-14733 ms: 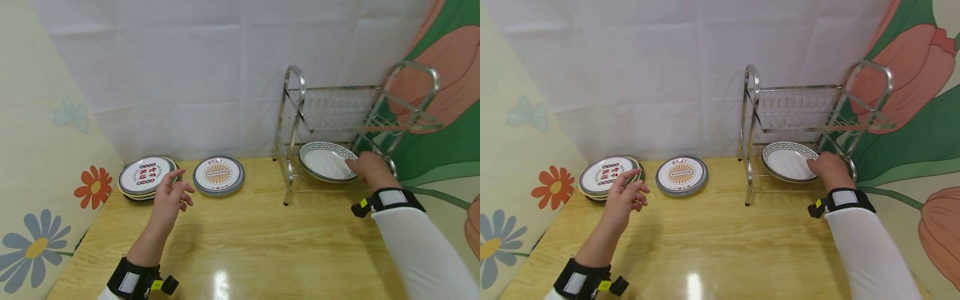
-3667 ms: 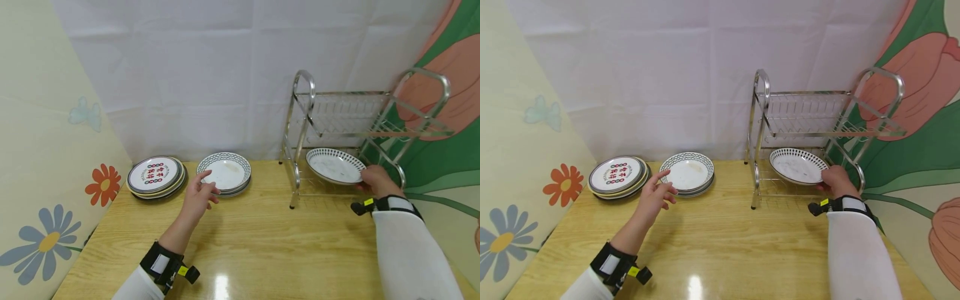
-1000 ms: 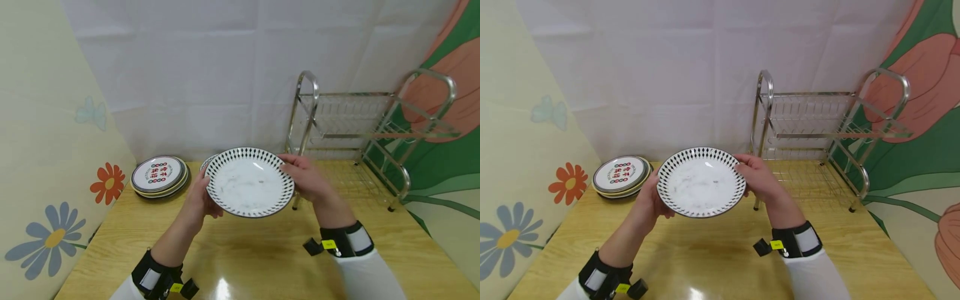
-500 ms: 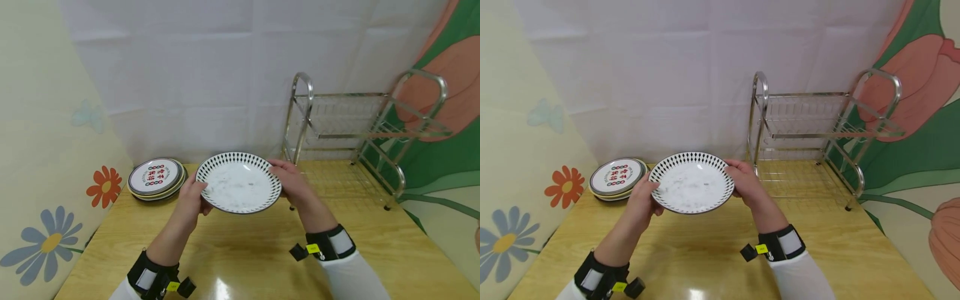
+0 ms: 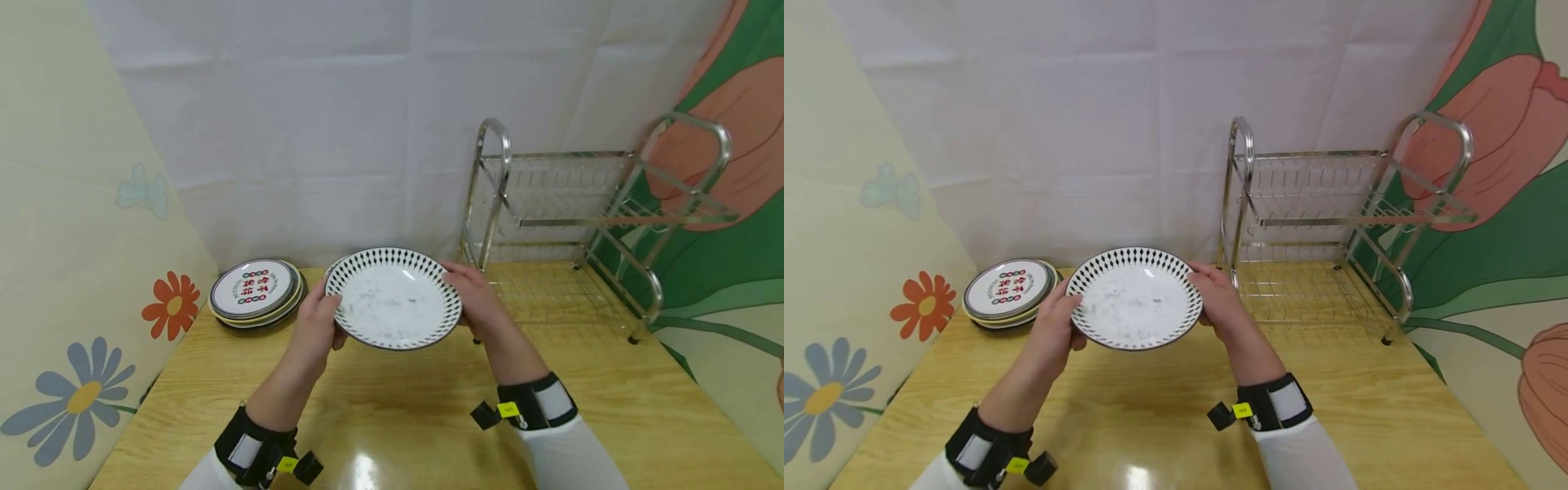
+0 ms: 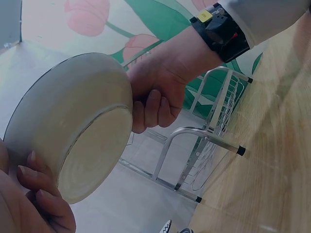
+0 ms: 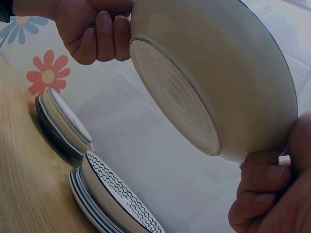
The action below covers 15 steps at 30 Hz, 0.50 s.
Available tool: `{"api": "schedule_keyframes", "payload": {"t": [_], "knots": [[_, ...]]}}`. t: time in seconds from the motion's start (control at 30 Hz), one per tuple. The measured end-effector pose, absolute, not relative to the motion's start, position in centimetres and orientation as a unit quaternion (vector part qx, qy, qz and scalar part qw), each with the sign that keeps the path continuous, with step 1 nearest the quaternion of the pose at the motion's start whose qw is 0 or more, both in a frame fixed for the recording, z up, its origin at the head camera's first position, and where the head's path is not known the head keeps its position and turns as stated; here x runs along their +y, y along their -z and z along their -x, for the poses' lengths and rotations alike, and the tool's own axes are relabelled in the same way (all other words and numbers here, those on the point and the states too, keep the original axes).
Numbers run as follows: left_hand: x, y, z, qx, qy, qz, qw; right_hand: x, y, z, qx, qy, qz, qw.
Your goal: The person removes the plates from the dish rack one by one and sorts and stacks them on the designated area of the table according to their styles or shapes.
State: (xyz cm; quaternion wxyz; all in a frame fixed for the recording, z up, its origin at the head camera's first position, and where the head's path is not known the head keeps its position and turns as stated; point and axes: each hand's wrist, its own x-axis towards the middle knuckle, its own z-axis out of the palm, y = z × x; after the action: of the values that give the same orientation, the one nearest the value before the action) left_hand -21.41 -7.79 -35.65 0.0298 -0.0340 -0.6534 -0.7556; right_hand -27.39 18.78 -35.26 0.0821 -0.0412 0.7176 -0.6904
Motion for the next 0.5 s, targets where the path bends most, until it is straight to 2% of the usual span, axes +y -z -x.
{"api": "schedule_keyframes", "payload": {"t": [0.27,0.5], "knots": [[-7.5,36.2,21.5,-0.65,0.759,0.021,0.031,18.8,35.7,27.4,0.706,0.704,0.039,0.064],[-7.4,36.0,23.1,-0.659,0.749,0.03,0.065,18.9,35.6,27.2,0.688,0.722,0.06,0.043]]}}
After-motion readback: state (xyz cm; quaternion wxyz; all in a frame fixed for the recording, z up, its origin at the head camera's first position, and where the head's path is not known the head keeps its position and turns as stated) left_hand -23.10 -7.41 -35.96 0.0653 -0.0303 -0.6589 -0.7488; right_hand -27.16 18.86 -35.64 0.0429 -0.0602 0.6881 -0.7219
